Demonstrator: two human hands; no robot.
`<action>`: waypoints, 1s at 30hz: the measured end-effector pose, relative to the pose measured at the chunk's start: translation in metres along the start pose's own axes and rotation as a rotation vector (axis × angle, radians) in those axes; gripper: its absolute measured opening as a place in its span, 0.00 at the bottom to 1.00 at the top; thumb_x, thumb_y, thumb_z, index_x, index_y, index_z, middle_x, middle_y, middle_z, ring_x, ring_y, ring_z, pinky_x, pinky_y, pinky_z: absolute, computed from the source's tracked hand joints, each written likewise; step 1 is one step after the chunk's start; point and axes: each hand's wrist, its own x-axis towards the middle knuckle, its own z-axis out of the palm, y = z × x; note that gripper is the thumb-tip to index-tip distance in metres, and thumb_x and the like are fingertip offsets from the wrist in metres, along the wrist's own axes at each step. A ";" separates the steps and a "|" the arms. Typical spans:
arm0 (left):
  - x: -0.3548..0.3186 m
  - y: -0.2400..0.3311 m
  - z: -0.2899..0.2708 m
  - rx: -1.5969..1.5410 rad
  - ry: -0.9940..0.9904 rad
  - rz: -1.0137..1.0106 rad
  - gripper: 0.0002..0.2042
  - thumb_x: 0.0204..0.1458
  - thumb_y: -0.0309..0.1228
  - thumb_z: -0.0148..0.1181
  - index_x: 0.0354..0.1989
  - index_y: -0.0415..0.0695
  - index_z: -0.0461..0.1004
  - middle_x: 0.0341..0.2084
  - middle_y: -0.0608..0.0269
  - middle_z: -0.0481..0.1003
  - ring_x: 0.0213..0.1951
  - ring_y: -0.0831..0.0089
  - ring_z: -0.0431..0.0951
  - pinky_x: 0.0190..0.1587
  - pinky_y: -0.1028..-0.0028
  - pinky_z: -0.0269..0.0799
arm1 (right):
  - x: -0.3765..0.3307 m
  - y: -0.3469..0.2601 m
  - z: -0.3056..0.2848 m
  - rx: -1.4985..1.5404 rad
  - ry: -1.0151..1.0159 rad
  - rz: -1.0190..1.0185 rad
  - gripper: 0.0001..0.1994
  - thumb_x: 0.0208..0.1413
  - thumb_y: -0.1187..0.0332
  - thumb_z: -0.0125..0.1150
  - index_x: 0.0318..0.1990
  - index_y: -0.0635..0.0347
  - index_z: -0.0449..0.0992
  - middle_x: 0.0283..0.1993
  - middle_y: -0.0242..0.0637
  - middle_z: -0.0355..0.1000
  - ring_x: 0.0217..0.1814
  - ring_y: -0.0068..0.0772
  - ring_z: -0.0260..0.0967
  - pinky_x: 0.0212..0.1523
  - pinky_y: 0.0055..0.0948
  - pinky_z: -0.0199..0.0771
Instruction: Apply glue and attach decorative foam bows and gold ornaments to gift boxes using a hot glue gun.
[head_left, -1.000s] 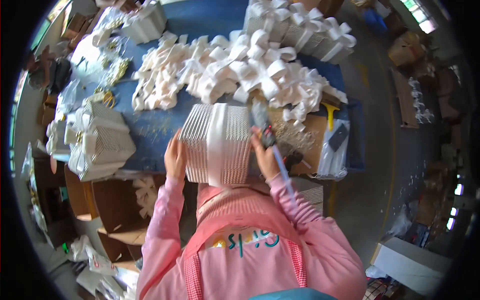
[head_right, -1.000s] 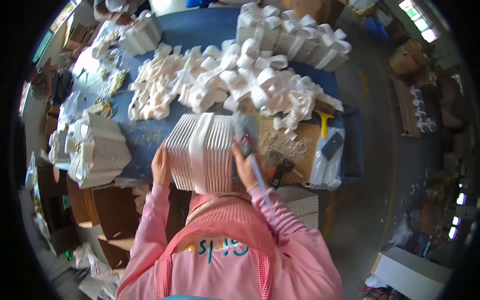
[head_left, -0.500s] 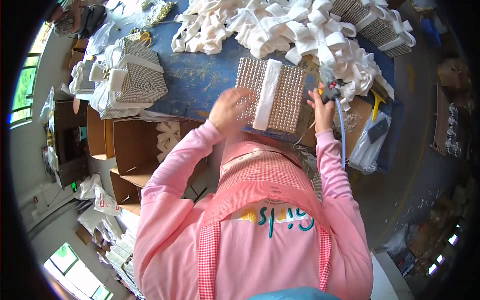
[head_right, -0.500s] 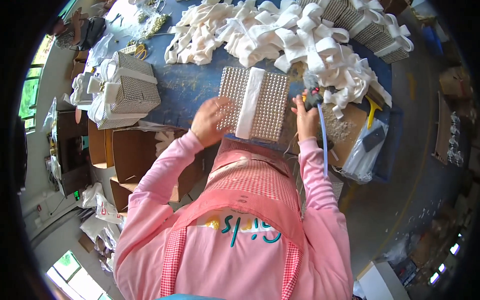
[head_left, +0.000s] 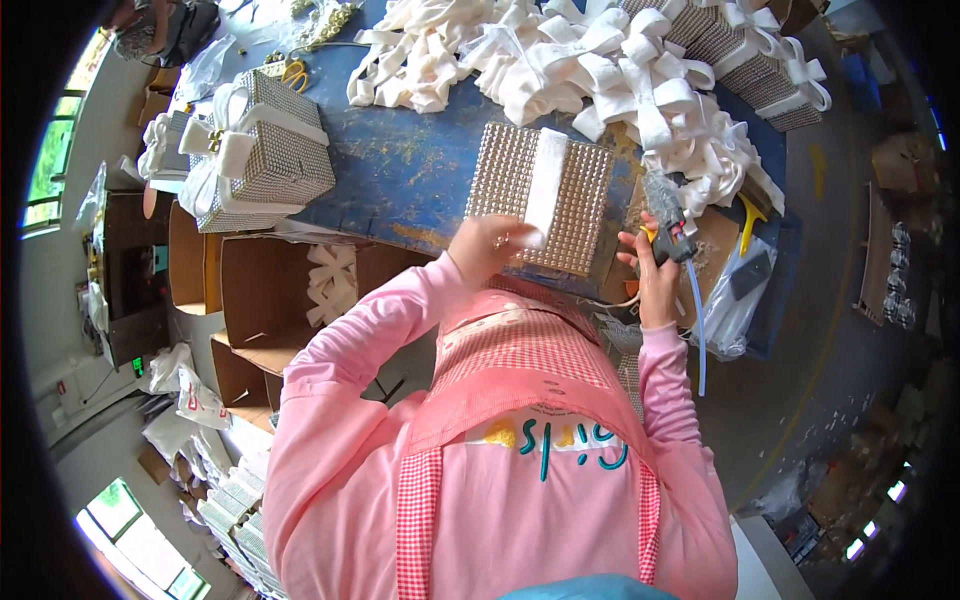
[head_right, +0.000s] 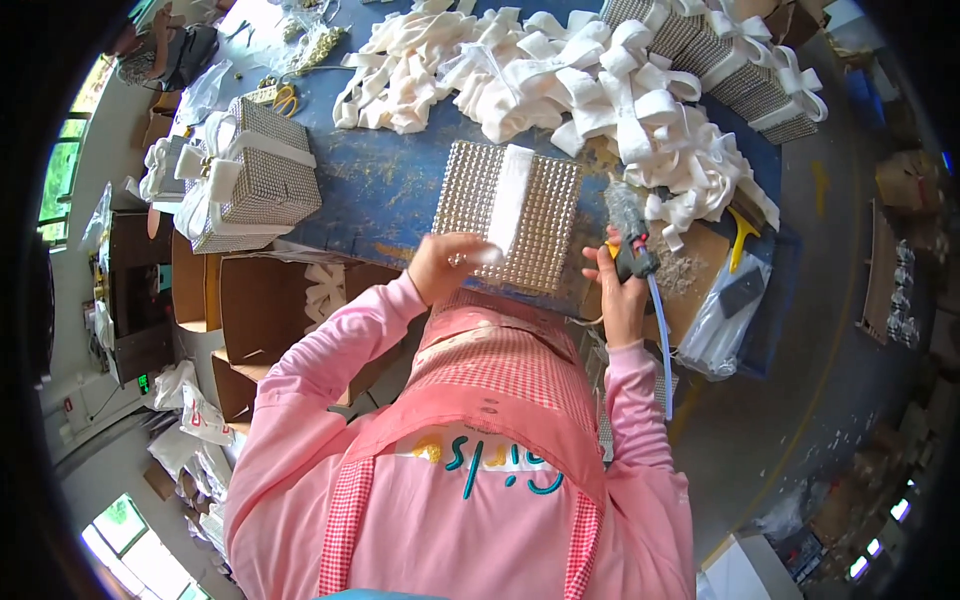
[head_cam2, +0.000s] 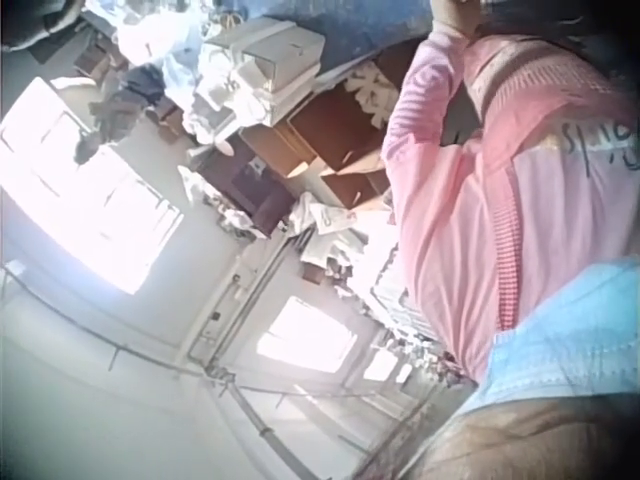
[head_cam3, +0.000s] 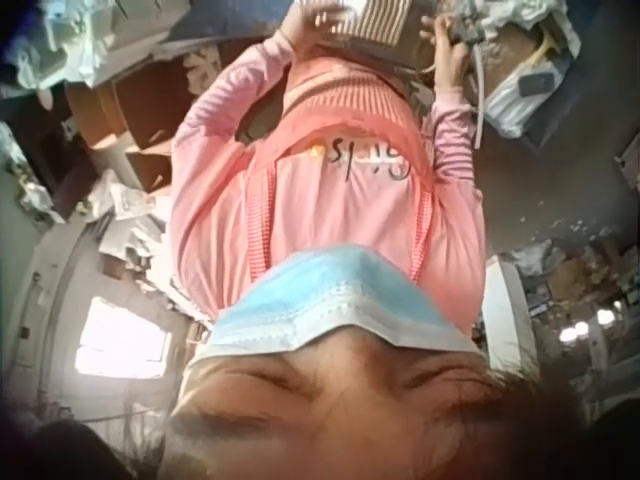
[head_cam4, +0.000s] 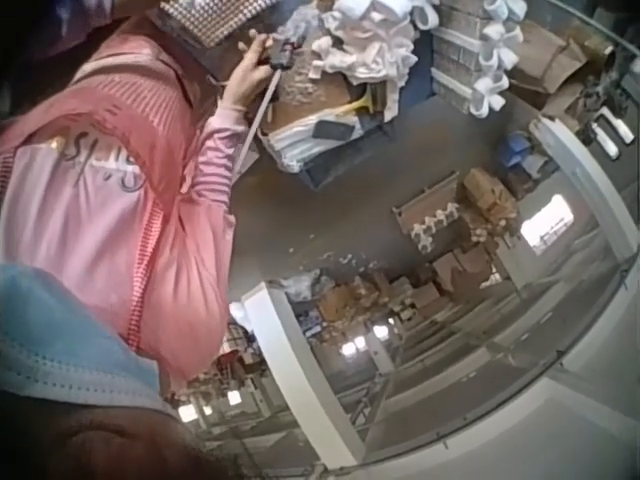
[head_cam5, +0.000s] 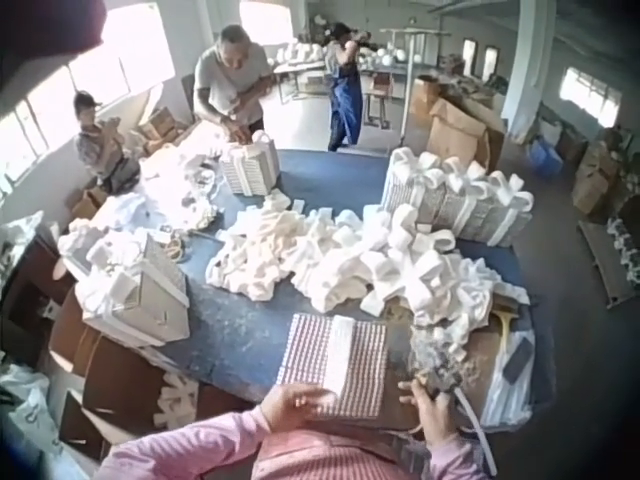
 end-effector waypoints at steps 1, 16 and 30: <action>0.006 0.006 -0.002 -0.166 0.062 -0.212 0.11 0.44 0.24 0.59 0.38 0.40 0.75 0.30 0.60 0.77 0.33 0.72 0.77 0.39 0.75 0.72 | -0.006 -0.007 0.000 -0.010 -0.051 -0.041 0.12 0.56 0.66 0.52 0.45 0.62 0.64 0.54 0.40 0.61 0.41 0.29 0.70 0.30 0.20 0.74; 0.046 0.007 -0.012 -0.946 -0.052 -0.544 0.16 0.56 0.36 0.47 0.42 0.33 0.69 0.34 0.55 0.74 0.37 0.68 0.76 0.44 0.73 0.72 | -0.021 -0.061 0.024 -0.690 -0.381 -0.532 0.13 0.51 0.60 0.57 0.31 0.62 0.70 0.27 0.43 0.70 0.28 0.48 0.69 0.27 0.35 0.68; 0.050 0.011 -0.012 -0.941 -0.082 -0.522 0.17 0.56 0.37 0.46 0.42 0.32 0.69 0.36 0.52 0.74 0.38 0.66 0.76 0.45 0.72 0.71 | -0.022 -0.064 0.022 -0.776 -0.344 -0.534 0.17 0.50 0.56 0.57 0.31 0.64 0.71 0.25 0.46 0.70 0.27 0.51 0.69 0.26 0.37 0.68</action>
